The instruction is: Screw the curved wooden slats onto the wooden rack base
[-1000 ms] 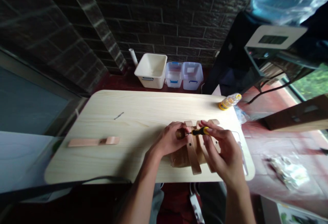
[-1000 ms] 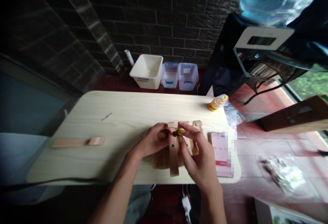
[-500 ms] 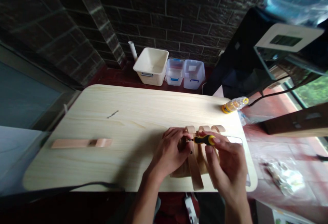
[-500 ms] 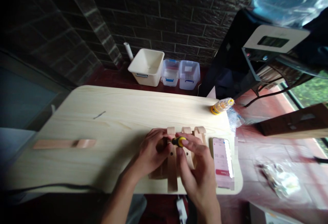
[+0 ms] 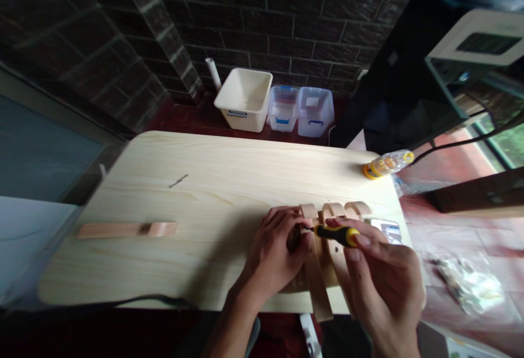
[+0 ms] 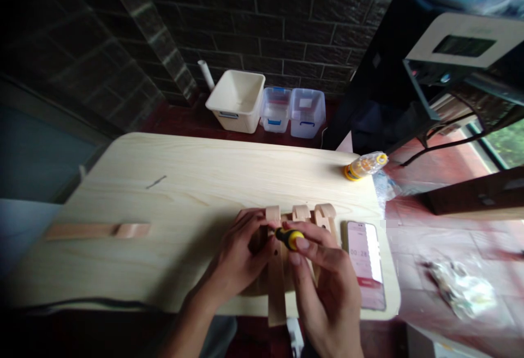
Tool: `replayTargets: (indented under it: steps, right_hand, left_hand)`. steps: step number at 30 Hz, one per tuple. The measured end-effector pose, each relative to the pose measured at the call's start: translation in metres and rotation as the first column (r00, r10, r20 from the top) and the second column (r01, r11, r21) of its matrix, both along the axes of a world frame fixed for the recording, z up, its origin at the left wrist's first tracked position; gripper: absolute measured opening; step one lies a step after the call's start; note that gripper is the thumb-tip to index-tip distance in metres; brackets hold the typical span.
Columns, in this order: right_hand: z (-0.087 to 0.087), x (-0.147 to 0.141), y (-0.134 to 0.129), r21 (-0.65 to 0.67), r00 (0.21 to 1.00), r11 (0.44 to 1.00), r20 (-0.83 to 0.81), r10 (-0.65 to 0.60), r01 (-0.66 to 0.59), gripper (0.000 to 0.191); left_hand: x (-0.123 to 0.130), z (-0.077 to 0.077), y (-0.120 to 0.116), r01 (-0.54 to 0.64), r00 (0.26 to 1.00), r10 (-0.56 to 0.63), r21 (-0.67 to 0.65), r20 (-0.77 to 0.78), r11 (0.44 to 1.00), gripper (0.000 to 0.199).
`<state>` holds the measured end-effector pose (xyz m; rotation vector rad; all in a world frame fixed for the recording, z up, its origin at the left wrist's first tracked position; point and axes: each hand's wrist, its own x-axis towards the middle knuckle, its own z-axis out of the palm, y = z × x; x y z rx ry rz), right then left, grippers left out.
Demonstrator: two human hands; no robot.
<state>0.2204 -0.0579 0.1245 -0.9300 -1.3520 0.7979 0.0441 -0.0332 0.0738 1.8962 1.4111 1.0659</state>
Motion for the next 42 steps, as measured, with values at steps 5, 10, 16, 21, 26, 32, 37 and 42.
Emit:
replayTargets:
  steps: [5,10,16,21,26,32,37,42]
  right_hand:
    - [0.001,0.0,-0.001,-0.015,1.0,1.0,0.023,-0.007,0.007,0.04]
    - [0.007,0.003,-0.005,-0.032,0.996,0.999,0.08,-0.032,0.035,0.031]
    - [0.014,0.008,-0.011,-0.009,0.977,0.998,0.203,-0.065,0.068,0.032]
    - [0.015,0.009,-0.018,0.011,0.945,0.995,0.314,-0.094,0.095,0.029]
    - [0.017,0.013,-0.02,0.019,0.919,0.998,0.389,-0.069,0.067,0.032]
    - [0.053,0.014,0.001,0.007,0.76,0.999,0.649,0.031,-0.047,0.036]
    - [0.062,0.015,0.007,-0.026,0.748,0.996,0.659,0.078,-0.08,0.039]
    - [0.056,0.014,-0.001,-0.027,0.798,0.999,0.601,0.04,-0.03,0.039]
  left_hand:
    - [0.002,-0.004,-0.002,-0.014,1.0,0.014,0.01,0.001,1.0,0.016]
    - [-0.001,-0.002,-0.003,-0.008,1.0,0.008,-0.003,0.021,1.0,0.015]
    - [-0.004,-0.001,-0.005,0.0,1.0,0.0,-0.002,-0.009,1.0,0.017]
    - [-0.001,-0.003,-0.006,-0.04,0.998,0.04,-0.004,-0.047,0.999,0.016]
    - [0.002,-0.003,-0.006,-0.052,0.998,0.051,-0.006,-0.048,0.999,0.015]
    - [-0.002,0.0,-0.004,-0.008,1.0,0.008,-0.023,-0.025,1.0,0.02]
    - [-0.004,-0.001,-0.003,-0.006,1.0,0.006,-0.034,-0.009,0.999,0.018]
    - [-0.003,-0.004,-0.004,0.001,1.0,-0.001,-0.04,-0.013,0.999,0.017]
